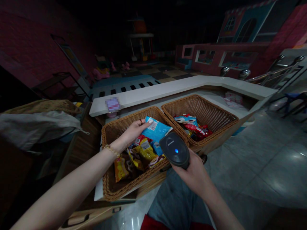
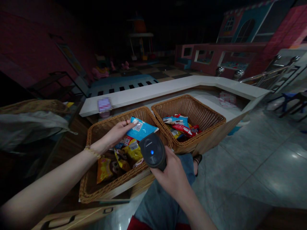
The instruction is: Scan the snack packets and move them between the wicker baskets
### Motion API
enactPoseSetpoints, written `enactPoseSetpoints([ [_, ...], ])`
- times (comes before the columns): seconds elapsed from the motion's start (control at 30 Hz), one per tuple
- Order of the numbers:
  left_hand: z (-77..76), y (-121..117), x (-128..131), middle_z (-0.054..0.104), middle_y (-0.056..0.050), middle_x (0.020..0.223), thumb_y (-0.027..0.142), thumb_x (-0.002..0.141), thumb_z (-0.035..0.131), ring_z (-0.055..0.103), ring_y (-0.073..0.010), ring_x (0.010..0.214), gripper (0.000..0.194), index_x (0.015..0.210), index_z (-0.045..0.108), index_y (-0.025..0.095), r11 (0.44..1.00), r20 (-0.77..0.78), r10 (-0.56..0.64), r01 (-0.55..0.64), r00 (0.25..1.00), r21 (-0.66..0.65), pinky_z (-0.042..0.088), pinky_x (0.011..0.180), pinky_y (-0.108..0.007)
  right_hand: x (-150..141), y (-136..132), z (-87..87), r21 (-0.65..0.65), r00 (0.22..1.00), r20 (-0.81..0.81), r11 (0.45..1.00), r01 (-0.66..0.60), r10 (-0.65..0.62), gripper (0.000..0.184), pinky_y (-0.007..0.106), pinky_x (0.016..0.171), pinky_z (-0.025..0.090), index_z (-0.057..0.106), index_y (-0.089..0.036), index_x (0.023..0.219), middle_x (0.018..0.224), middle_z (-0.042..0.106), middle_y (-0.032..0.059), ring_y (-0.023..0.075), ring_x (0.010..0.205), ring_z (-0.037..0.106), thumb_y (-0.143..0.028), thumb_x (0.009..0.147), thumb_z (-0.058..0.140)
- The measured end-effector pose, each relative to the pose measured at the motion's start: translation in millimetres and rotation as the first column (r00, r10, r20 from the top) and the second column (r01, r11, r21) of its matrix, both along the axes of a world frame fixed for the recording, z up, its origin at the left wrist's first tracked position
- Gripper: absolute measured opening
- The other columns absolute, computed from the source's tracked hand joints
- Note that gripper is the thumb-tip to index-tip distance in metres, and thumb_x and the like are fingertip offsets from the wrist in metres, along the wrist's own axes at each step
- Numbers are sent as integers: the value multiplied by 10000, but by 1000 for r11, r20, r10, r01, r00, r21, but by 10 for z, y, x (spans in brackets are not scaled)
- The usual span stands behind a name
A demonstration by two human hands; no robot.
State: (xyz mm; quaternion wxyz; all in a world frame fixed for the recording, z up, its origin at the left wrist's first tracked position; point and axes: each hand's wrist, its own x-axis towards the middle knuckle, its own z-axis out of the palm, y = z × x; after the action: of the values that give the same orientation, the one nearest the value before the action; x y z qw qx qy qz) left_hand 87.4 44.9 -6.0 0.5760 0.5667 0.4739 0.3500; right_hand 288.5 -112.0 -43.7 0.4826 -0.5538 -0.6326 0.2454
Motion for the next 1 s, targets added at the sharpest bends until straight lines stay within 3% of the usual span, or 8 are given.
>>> enactPoseSetpoints([
  [0.23, 0, -10, -1, 565, 41, 561, 549, 716, 841, 543, -106, 564, 436, 685, 608, 182, 999, 16, -5, 4, 1000, 49, 468, 559, -208, 3, -8, -2, -14, 1000, -13, 1000, -3, 3, 135, 309, 747, 549, 668, -193, 927, 897, 747, 68, 239, 833, 716, -277, 824, 642],
  [0.37, -9, 0, -11, 568, 27, 565, 535, 748, 815, 552, -124, 584, 398, 706, 639, 180, 995, -25, -31, 33, 999, 92, 441, 539, -212, 11, -9, -7, -27, 1000, -2, 1000, -15, 15, 140, 324, 763, 553, 655, -197, 933, 938, 748, 86, 252, 878, 719, -279, 821, 636],
  [0.53, -46, 39, -24, 627, 13, 630, 475, 726, 838, 560, -129, 611, 357, 719, 650, 172, 981, -92, 24, -6, 995, 195, 420, 532, -207, 16, -13, -14, -58, 999, -3, 998, -32, 32, 179, 344, 778, 560, 658, -192, 977, 963, 749, 99, 264, 901, 717, -282, 822, 639],
  [0.8, -6, 9, -16, 566, 35, 586, 594, 724, 808, 453, -91, 527, 453, 710, 635, 175, 991, -62, -37, 44, 997, 125, 394, 514, -208, 0, -21, -28, -24, 1000, 1, 1000, -4, 4, 170, 346, 788, 554, 662, -186, 957, 932, 742, 91, 262, 885, 717, -282, 822, 624],
  [1.0, 45, -18, 11, 499, 43, 526, 610, 700, 827, 478, -108, 539, 515, 624, 537, 191, 987, -5, 84, -82, 996, 141, 390, 517, -214, 1, -56, -16, -6, 1000, -14, 1000, -2, 2, 171, 327, 776, 566, 679, -194, 970, 934, 752, 82, 255, 880, 721, -255, 817, 632],
])
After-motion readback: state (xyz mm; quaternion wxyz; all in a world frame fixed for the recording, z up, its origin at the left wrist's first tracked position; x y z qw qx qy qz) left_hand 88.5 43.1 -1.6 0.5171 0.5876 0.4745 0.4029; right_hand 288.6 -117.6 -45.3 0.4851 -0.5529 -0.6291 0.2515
